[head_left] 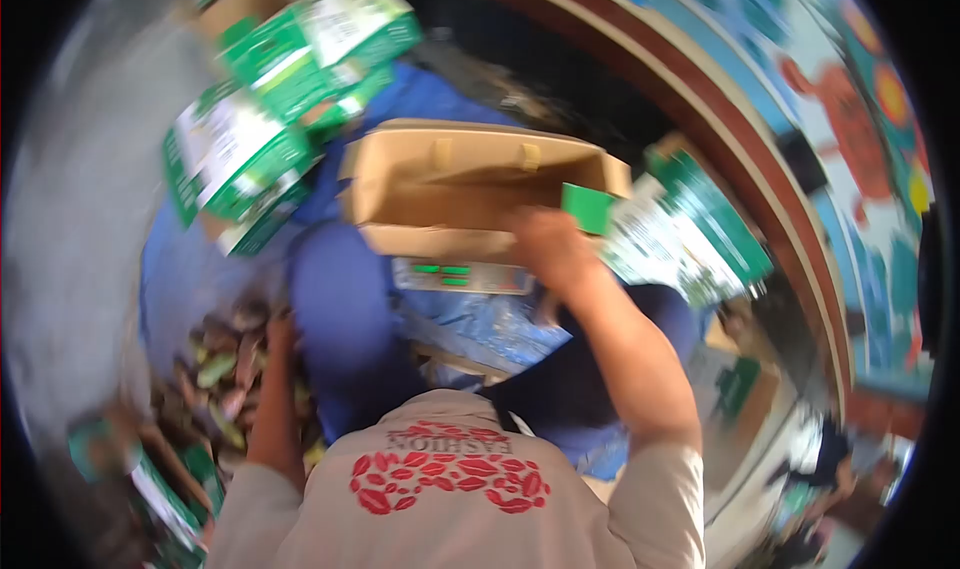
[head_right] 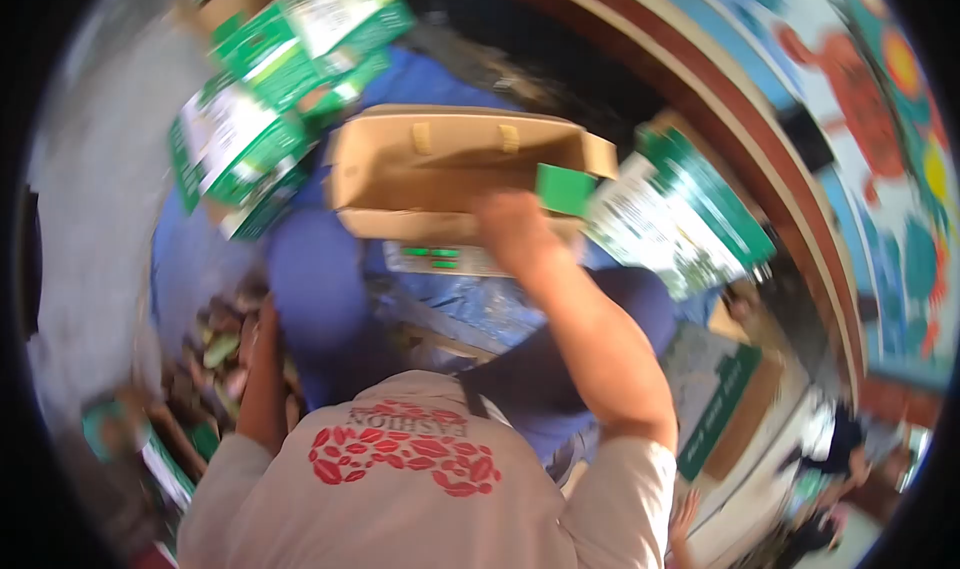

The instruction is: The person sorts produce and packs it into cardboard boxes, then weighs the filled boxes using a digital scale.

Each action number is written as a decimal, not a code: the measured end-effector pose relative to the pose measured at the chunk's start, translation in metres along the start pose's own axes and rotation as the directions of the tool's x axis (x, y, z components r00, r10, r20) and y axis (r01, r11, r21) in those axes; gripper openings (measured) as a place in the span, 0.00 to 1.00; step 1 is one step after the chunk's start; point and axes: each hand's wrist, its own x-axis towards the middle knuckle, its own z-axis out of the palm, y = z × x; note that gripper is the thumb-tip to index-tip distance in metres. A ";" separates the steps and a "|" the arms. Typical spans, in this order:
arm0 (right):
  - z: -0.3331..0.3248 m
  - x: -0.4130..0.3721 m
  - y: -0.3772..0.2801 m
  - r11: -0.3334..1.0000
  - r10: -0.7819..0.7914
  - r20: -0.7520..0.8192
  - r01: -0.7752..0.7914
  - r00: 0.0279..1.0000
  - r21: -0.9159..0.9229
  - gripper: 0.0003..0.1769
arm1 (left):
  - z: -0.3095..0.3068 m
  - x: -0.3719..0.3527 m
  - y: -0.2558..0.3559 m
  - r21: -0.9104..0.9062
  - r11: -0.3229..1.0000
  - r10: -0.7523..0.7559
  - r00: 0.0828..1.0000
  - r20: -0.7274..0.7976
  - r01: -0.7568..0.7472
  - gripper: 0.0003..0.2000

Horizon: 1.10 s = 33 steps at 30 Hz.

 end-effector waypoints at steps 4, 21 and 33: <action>-0.015 -0.001 -0.001 0.992 -0.016 -0.032 0.020 0.999 0.126 0.17 | 0.006 -0.045 -0.034 0.219 0.975 -0.017 0.992 -0.125 0.045 0.19; -0.014 0.031 -0.014 0.998 -0.058 0.165 0.053 0.985 0.033 0.15 | 0.000 -0.131 -0.080 0.311 0.828 -0.520 0.846 0.117 0.466 0.28; -0.008 0.037 -0.018 0.996 -0.082 0.173 0.073 0.982 0.055 0.14 | 0.053 -0.158 -0.078 0.787 0.617 -0.253 0.943 0.215 -0.014 0.28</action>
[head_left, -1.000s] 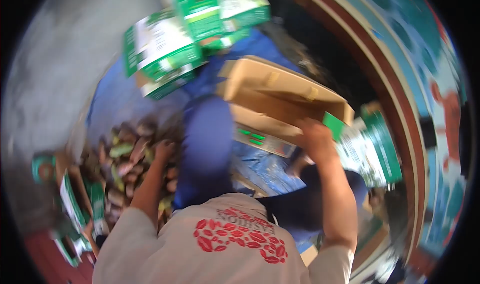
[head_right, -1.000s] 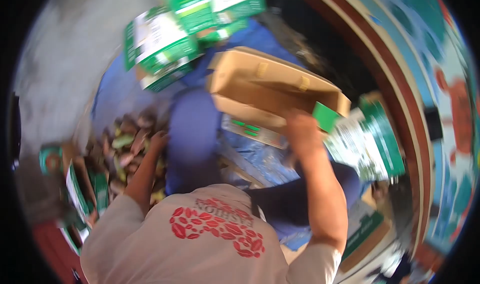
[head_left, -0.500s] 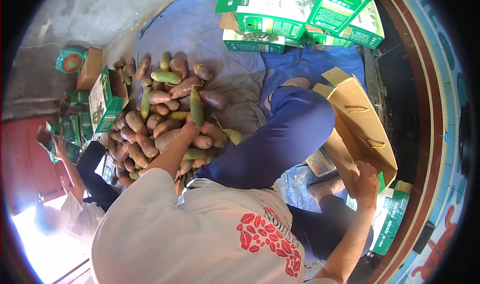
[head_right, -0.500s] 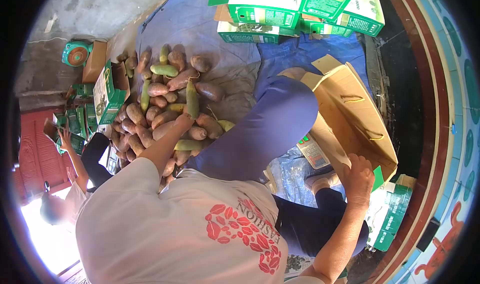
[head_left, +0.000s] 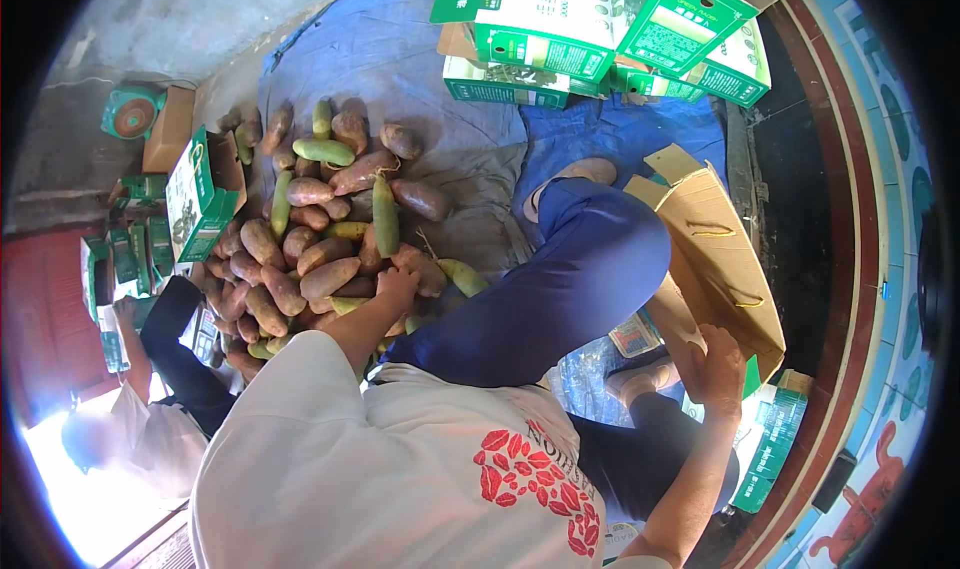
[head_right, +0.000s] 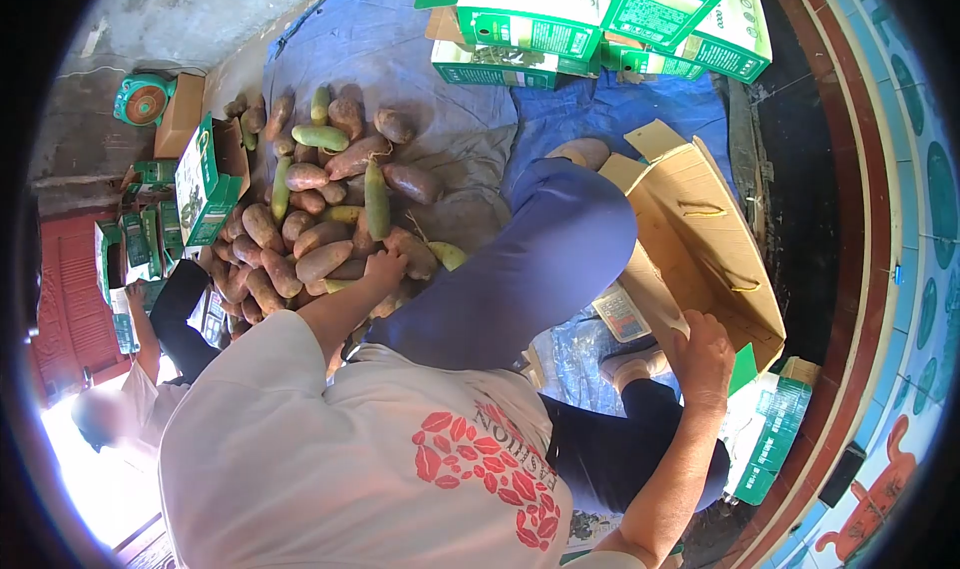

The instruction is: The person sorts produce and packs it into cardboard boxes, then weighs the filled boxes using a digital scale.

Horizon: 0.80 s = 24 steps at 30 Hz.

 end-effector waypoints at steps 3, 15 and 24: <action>0.000 -0.002 -0.001 1.000 -0.009 -0.009 0.008 1.000 -0.011 0.14 | 0.010 0.012 -0.005 -0.008 0.999 0.051 0.998 0.042 -0.050 0.25; -0.006 -0.004 -0.007 0.998 0.043 0.028 -0.041 0.999 -0.050 0.16 | -0.065 -0.013 -0.074 -0.613 0.778 -0.250 0.963 -0.098 0.139 0.26; 0.021 -0.004 0.005 0.972 -0.012 -0.089 -0.010 0.996 -0.237 0.08 | -0.241 -0.033 -0.042 -0.744 0.490 -0.362 0.671 -0.647 -0.454 0.26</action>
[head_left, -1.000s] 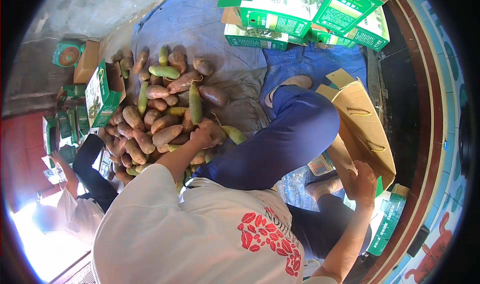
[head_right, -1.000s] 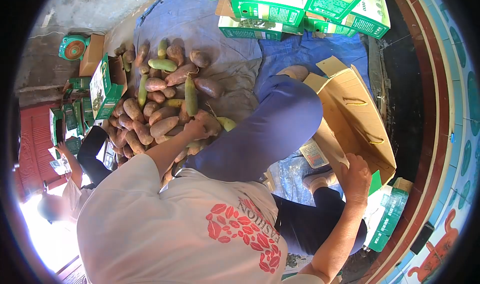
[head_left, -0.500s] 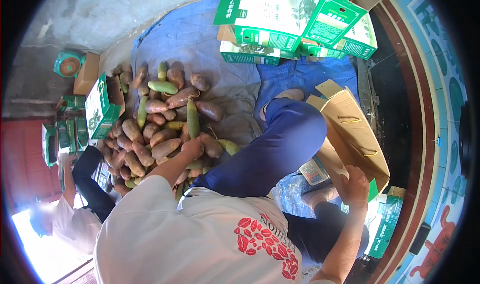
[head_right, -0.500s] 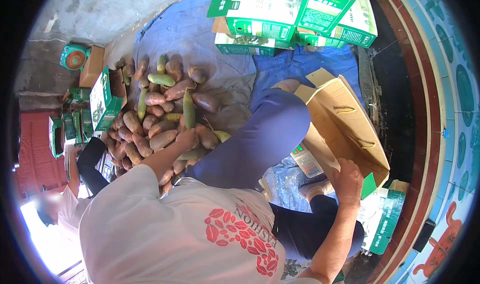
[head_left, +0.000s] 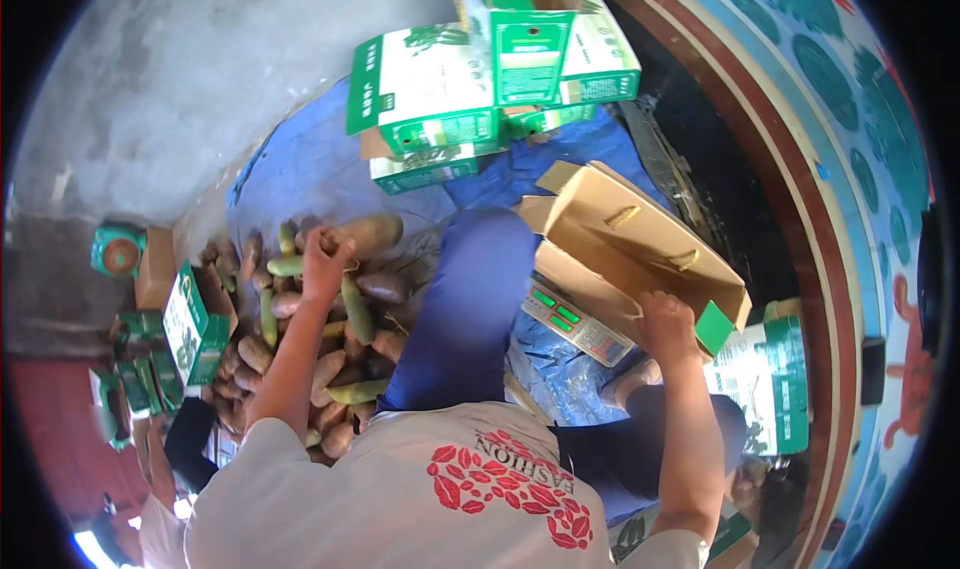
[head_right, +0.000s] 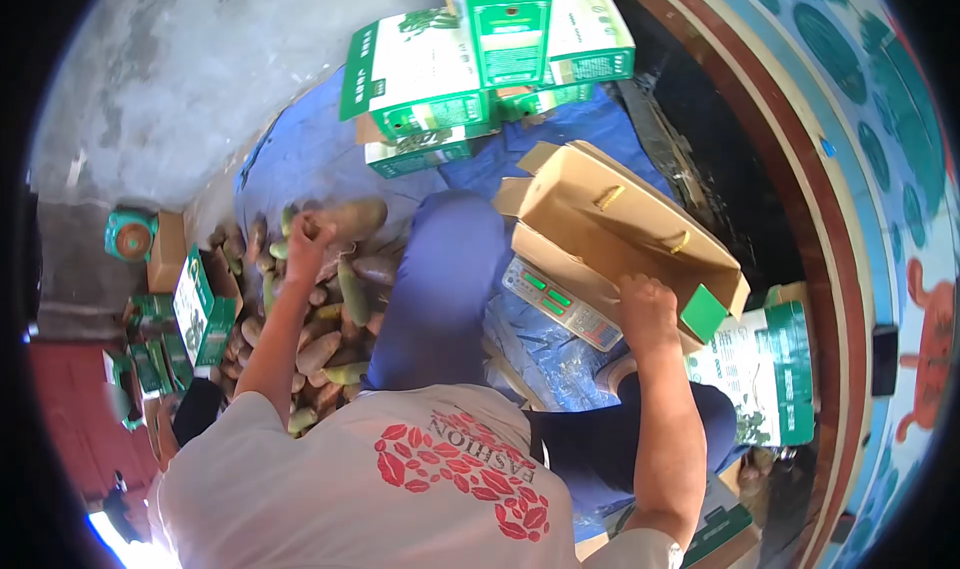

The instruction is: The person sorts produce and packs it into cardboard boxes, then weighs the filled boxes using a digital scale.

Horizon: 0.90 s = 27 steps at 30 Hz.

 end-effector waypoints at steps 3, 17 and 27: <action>0.012 0.004 0.002 0.996 0.065 0.097 -0.059 0.993 -0.065 0.04 | 0.003 0.015 0.082 -0.348 0.937 0.026 0.998 -0.053 -0.043 0.24; 0.008 0.016 0.003 0.987 0.134 0.049 -0.128 0.990 -0.100 0.05 | 0.176 -0.016 0.250 -0.529 0.802 0.509 0.779 0.365 -0.277 0.20; 0.006 0.016 -0.001 0.988 0.130 0.074 -0.124 0.989 -0.087 0.05 | 0.271 -0.049 0.278 0.081 0.987 0.030 0.650 0.759 -0.141 0.28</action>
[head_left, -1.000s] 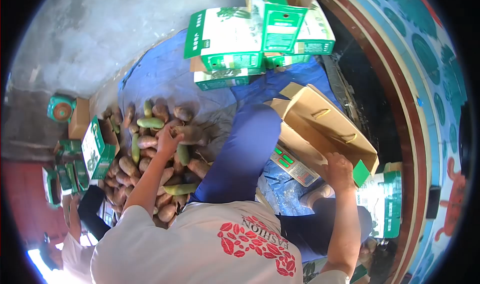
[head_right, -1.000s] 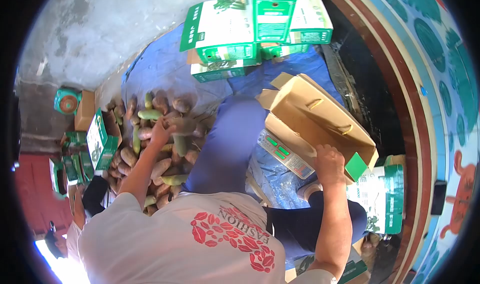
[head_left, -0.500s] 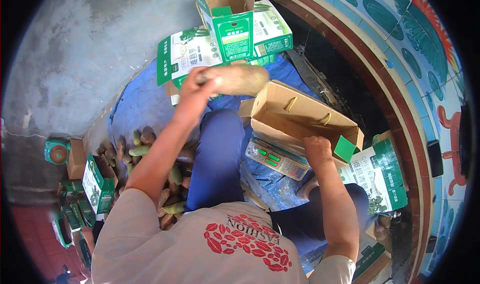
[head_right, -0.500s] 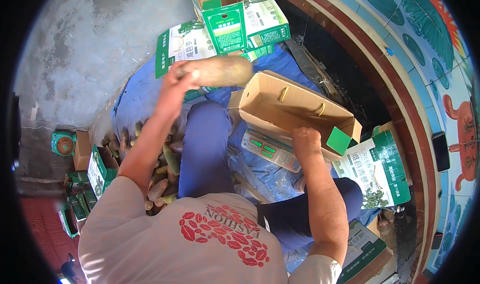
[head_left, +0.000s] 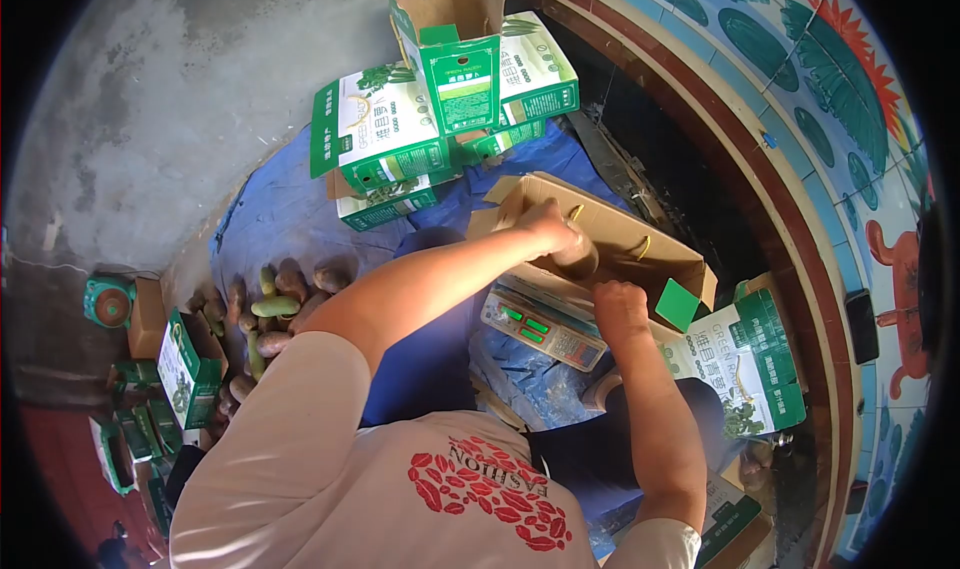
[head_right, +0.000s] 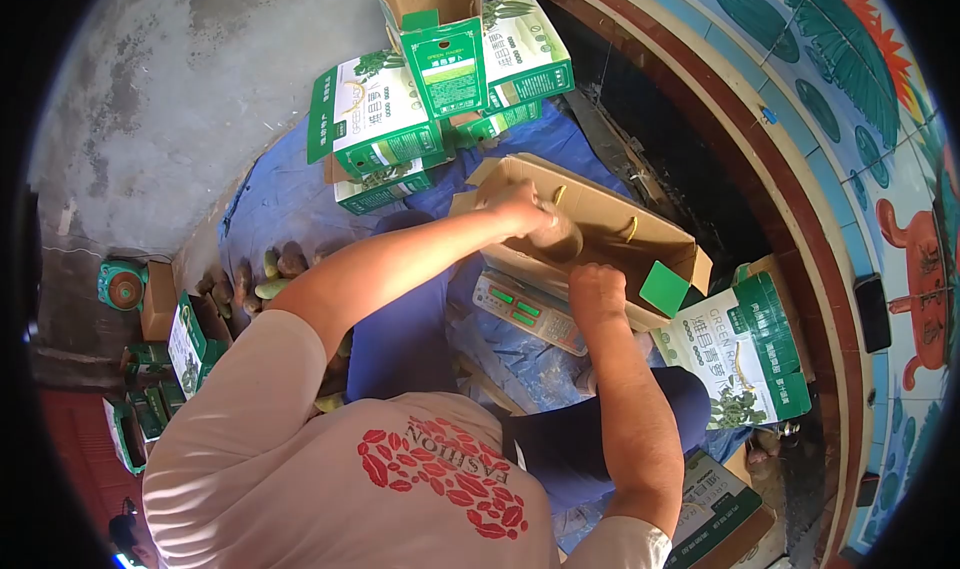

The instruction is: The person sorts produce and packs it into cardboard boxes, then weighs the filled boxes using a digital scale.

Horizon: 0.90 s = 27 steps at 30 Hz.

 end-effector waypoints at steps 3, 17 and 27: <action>-0.004 0.000 0.000 1.000 -0.007 -0.006 0.007 1.000 -0.002 0.05 | 0.018 0.003 0.001 0.345 0.937 0.070 0.997 -0.033 -0.055 0.27; -0.001 -0.001 0.000 0.998 -0.041 0.041 0.043 0.998 -0.038 0.05 | 0.074 0.030 -0.021 0.412 0.903 0.063 0.984 0.165 -0.126 0.26; 0.002 0.001 0.003 1.000 -0.018 0.012 0.018 1.000 -0.019 0.05 | 0.050 0.034 -0.008 0.491 0.808 0.188 0.932 0.309 -0.325 0.14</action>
